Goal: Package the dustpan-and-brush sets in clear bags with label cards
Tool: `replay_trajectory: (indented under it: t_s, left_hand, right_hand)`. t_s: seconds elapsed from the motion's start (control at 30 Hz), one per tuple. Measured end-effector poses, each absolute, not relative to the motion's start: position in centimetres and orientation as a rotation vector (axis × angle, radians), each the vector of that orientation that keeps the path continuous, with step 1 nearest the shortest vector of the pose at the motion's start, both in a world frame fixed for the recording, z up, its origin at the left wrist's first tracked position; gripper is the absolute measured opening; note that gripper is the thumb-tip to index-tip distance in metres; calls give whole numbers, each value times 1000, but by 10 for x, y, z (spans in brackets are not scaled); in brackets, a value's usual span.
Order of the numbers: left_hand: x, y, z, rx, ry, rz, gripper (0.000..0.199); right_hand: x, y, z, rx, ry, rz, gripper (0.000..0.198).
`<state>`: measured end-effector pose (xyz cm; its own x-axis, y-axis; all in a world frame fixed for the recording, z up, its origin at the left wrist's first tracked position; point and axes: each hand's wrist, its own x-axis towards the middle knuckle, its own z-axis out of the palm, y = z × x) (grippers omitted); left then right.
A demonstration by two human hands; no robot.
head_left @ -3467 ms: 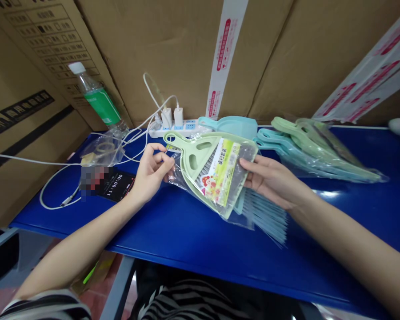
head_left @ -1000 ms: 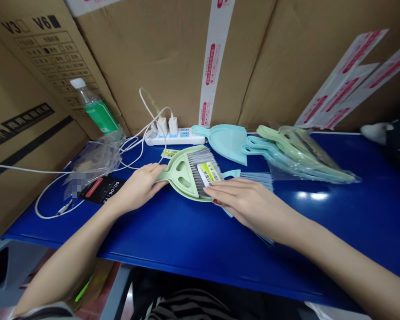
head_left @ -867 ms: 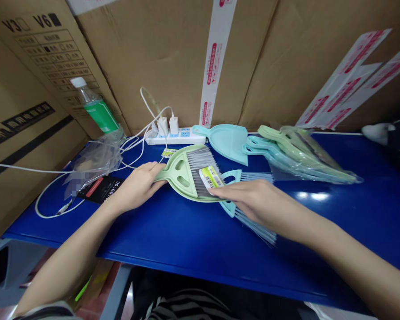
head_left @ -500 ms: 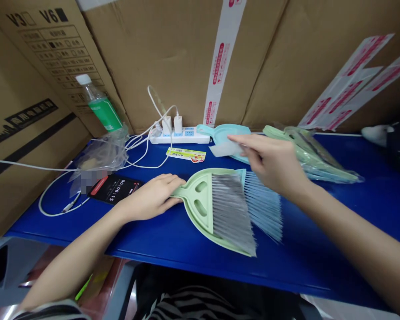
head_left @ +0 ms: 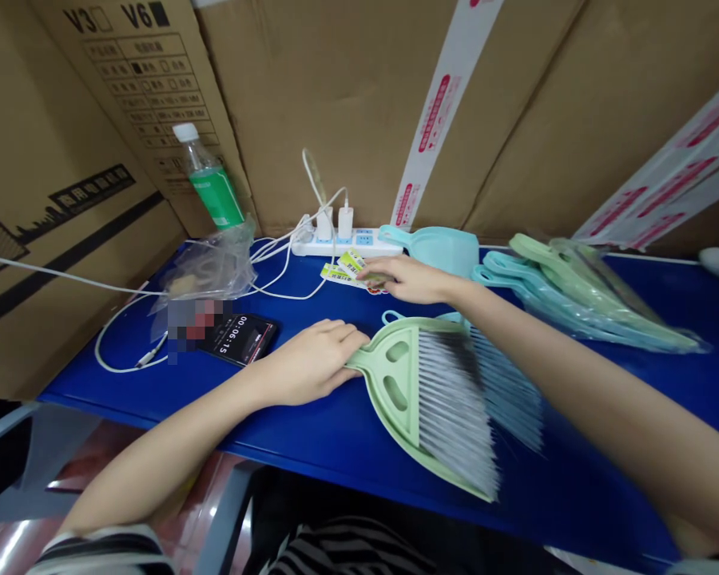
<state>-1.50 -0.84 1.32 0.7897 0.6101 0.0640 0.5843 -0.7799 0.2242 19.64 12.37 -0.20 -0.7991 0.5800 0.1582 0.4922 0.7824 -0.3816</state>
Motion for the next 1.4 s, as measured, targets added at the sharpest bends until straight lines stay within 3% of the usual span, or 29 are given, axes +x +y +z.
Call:
replay_trajectory:
  t_s: [0.13, 0.2, 0.33, 0.53, 0.93, 1.23, 1.4]
  left_hand:
    - [-15, -8, 13, 2790, 960, 206, 16]
    - [-14, -8, 11, 2786, 991, 225, 16]
    - [-12, -10, 8, 2775, 1067, 300, 15]
    - [-8, -14, 6, 2769, 1179, 376, 16]
    - [2, -18, 2, 2863, 1210, 412, 21]
    - [-12, 15, 21, 2807, 1271, 696, 25]
    - [-4, 60, 40, 2879, 1383, 674, 30]
  right_hand:
    - [214, 119, 4, -863, -2782, 433, 62]
    - [221, 101, 12, -870, -2710, 358, 55]
    - [224, 34, 29, -905, -2502, 320, 25]
    - [220, -38, 13, -961, -2531, 269, 23]
    - [216, -53, 0, -1060, -2408, -117, 14]
    - [237, -60, 26, -1196, -2365, -599, 37]
    - [249, -58, 27, -1342, -2342, -778, 41]
